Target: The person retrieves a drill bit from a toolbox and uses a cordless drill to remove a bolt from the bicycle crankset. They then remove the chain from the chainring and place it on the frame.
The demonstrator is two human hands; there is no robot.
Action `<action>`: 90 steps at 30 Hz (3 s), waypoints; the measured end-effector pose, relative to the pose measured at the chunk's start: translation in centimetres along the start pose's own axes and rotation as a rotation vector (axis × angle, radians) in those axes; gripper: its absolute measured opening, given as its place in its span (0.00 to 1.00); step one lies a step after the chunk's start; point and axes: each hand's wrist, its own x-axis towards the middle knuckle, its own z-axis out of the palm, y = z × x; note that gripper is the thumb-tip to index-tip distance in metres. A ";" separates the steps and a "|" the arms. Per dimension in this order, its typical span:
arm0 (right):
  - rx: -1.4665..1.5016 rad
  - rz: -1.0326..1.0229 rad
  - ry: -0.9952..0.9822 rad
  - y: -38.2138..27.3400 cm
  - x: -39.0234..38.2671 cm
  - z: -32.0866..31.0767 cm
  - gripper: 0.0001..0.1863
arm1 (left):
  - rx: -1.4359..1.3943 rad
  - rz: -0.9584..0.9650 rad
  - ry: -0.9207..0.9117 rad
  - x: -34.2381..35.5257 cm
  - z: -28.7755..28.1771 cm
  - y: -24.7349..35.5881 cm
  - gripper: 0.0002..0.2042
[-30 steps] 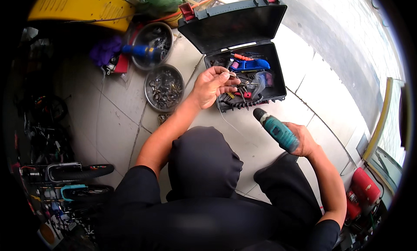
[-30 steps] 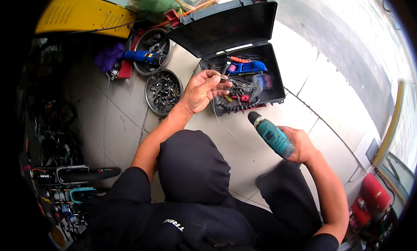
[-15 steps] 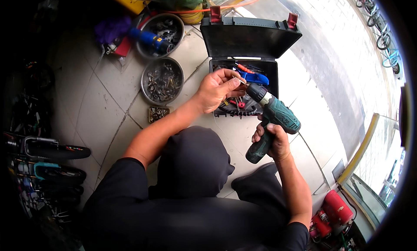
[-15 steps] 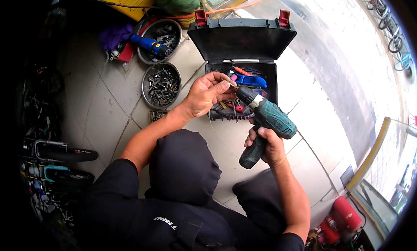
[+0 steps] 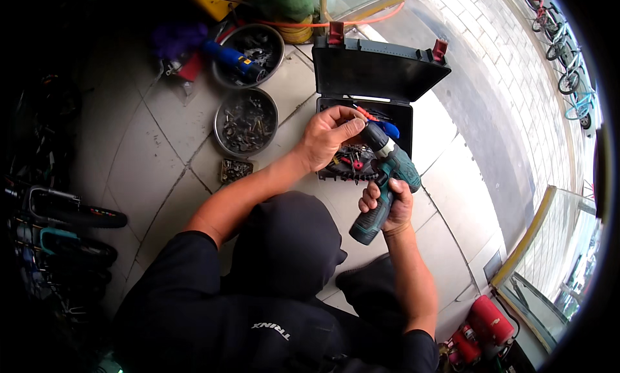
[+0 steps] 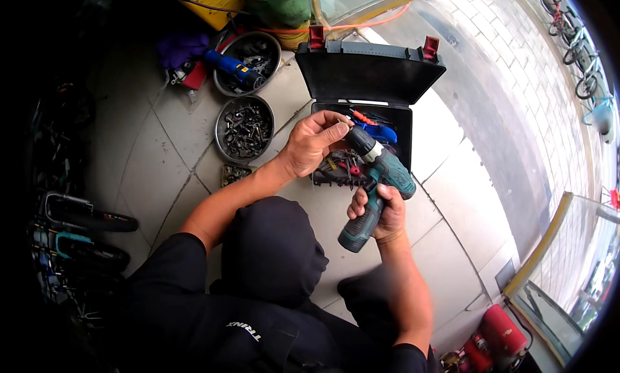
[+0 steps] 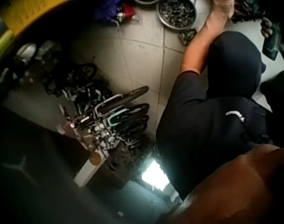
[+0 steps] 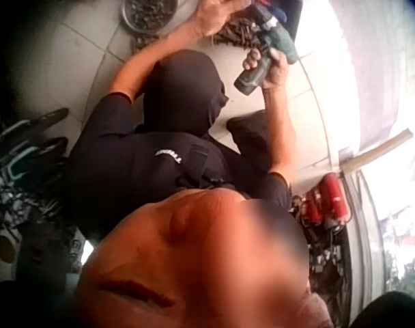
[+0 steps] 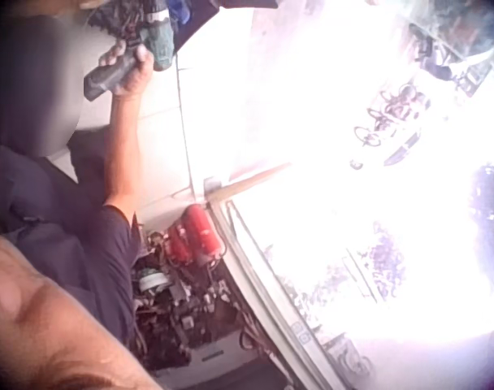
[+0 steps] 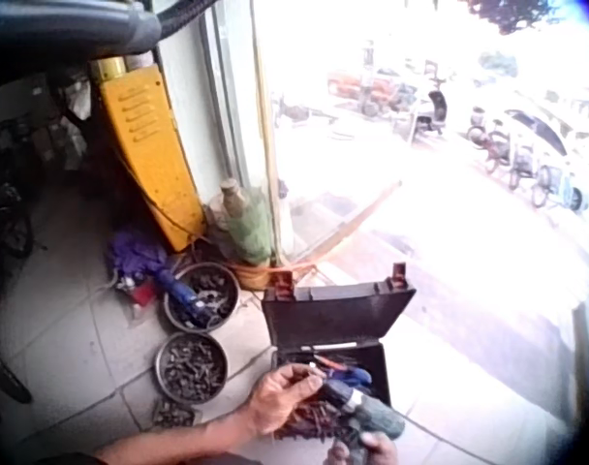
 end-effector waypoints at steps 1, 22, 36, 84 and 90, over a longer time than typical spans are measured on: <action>0.013 -0.010 -0.009 0.3 0.2 0.4 0.25 | -0.029 0.026 -0.014 0.0 0.1 0.1 0.08; 0.143 -0.016 -0.107 4.0 2.8 2.2 0.14 | 0.019 0.040 -0.020 1.2 3.1 -1.0 0.14; 0.138 -0.004 -0.112 4.4 2.6 1.1 0.17 | 0.107 -0.012 0.037 0.7 2.8 -1.0 0.16; 0.175 0.013 -0.159 4.2 2.3 1.2 0.16 | 0.110 0.130 -0.113 0.0 2.7 -0.4 0.12; 0.094 -0.009 -0.071 4.3 2.1 0.9 0.16 | 0.094 0.056 -0.084 0.1 2.2 -1.1 0.12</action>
